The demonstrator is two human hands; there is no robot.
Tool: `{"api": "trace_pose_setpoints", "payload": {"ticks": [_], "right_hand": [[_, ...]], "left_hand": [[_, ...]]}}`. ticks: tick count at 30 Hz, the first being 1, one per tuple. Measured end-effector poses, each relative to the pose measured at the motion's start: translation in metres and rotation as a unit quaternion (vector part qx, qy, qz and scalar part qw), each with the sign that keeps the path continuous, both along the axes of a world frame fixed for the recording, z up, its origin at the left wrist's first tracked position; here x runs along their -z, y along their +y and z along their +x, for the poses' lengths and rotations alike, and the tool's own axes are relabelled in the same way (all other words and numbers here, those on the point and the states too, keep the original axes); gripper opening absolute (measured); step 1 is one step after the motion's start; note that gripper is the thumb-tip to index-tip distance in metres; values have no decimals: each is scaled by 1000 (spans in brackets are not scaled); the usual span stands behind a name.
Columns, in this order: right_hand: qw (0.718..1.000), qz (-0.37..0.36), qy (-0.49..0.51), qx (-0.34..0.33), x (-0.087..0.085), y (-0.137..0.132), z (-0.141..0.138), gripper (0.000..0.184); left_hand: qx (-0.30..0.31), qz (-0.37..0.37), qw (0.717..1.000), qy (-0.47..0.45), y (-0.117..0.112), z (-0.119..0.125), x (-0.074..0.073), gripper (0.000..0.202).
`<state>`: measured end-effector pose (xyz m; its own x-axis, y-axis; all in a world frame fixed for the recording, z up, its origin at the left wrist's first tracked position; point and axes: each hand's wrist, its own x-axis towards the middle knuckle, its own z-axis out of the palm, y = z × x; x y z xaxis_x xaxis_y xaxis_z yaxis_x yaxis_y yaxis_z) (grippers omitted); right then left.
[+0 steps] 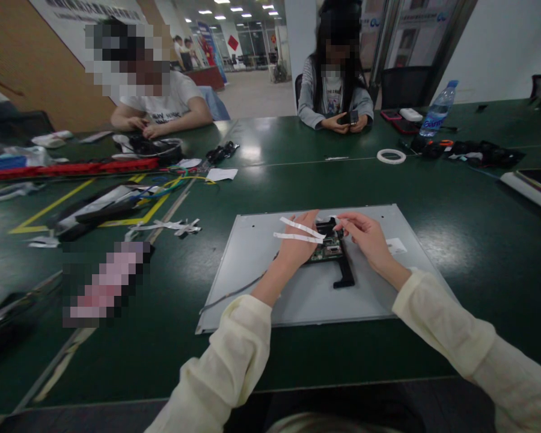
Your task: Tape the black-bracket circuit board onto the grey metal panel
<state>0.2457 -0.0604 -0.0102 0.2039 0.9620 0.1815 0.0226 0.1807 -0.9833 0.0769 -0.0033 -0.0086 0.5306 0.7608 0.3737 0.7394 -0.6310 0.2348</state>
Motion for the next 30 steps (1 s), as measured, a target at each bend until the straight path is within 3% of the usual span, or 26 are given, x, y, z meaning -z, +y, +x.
{"api": "trace_pose_setpoints", "payload": {"ticks": [30], "right_hand": [[997,-76,-30,7,-2,-8,3,31]], "left_hand": [[18,-64,997,35,1,-1,-2,35]]}}
